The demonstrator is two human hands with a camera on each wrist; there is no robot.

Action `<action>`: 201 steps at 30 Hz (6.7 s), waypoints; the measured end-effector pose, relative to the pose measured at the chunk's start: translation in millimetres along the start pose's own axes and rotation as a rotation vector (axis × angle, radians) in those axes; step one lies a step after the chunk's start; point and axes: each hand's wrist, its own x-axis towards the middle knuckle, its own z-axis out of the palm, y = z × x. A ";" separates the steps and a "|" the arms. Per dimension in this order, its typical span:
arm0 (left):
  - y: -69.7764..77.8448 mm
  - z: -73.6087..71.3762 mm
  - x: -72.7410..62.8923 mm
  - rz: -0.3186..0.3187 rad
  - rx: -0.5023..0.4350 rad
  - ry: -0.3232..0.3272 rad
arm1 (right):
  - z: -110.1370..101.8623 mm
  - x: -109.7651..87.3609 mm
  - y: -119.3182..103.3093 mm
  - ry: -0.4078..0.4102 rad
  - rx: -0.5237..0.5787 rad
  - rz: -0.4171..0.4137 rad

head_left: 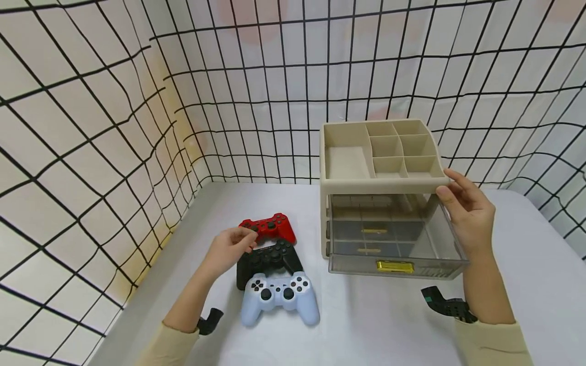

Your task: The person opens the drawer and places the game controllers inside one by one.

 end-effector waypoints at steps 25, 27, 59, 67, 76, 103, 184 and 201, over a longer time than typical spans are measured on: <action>-71.6 -21.3 84.4 -0.303 0.014 0.042 | 1.2 0.0 0.2 0.020 0.009 0.029; -73.5 -18.2 86.0 -0.330 0.009 0.019 | 1.3 0.0 0.4 0.017 0.013 0.025; -70.7 8.0 90.7 -0.294 -0.015 0.193 | 1.8 -1.8 -2.1 0.015 -0.118 0.029; -60.0 11.5 87.8 -0.308 -0.043 0.363 | 1.5 -1.4 -2.4 0.019 -0.113 0.030; -52.7 6.4 74.7 -0.234 -0.149 0.485 | 0.3 -0.9 -0.9 0.015 -0.085 0.021; 22.5 -18.2 1.8 -0.317 -0.417 0.507 | -0.5 -1.3 -0.1 0.006 -0.098 0.005; 186.7 89.8 10.5 0.077 -0.638 -0.102 | 1.2 -2.1 -4.4 0.004 -0.196 0.034; 185.4 105.8 1.1 0.372 -0.213 -0.001 | 2.7 -2.3 -6.6 0.015 -0.231 0.056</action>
